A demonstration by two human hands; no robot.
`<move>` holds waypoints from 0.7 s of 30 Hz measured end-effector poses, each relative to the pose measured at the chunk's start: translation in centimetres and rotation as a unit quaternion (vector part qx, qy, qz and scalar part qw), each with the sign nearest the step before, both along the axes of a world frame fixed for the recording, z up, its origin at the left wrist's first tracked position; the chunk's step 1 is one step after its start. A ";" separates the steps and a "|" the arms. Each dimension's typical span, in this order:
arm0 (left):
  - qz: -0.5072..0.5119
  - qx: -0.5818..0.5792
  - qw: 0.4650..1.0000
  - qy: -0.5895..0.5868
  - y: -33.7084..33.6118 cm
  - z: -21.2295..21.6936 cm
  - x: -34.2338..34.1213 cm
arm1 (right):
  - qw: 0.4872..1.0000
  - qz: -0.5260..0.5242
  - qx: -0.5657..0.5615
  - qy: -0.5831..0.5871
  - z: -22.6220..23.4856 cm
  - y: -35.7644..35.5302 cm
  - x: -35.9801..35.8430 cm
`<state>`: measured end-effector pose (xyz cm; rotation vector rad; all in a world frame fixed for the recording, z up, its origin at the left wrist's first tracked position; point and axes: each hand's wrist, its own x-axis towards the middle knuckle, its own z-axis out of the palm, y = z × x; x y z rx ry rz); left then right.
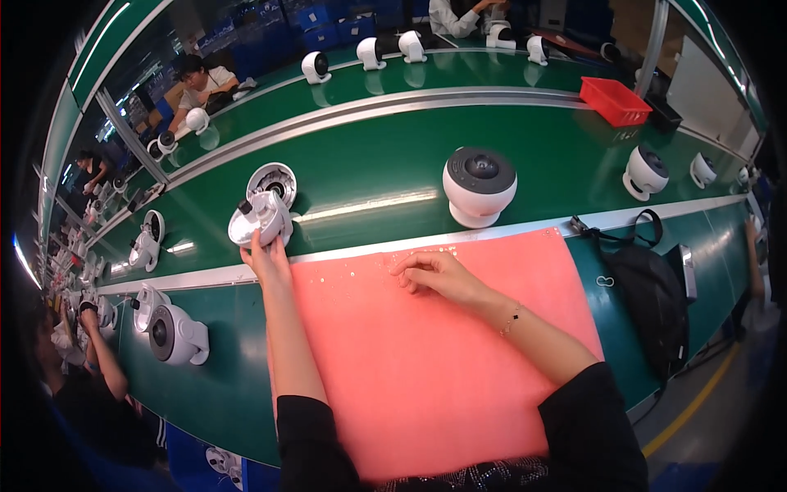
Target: Assembling the internal and external housing components of security cameras on a production line.
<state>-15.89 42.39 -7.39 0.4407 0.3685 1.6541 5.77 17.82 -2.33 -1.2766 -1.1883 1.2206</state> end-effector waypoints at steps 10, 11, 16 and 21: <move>-0.049 -0.028 0.985 0.161 -3.9 5.3 -1.2 | 0.956 -0.267 0.125 0.007 1.6 -0.3 0.1; -0.072 -0.036 0.983 0.167 -4.7 6.1 -0.6 | 0.922 -0.327 0.183 -0.098 2.0 -0.5 1.5; -0.116 0.003 0.971 0.211 -6.9 7.9 -1.0 | 0.698 -0.597 0.281 -0.278 3.9 -0.5 7.4; -0.200 0.036 0.953 0.224 -8.6 9.5 1.0 | 0.867 -0.389 0.083 0.300 3.7 -2.0 10.2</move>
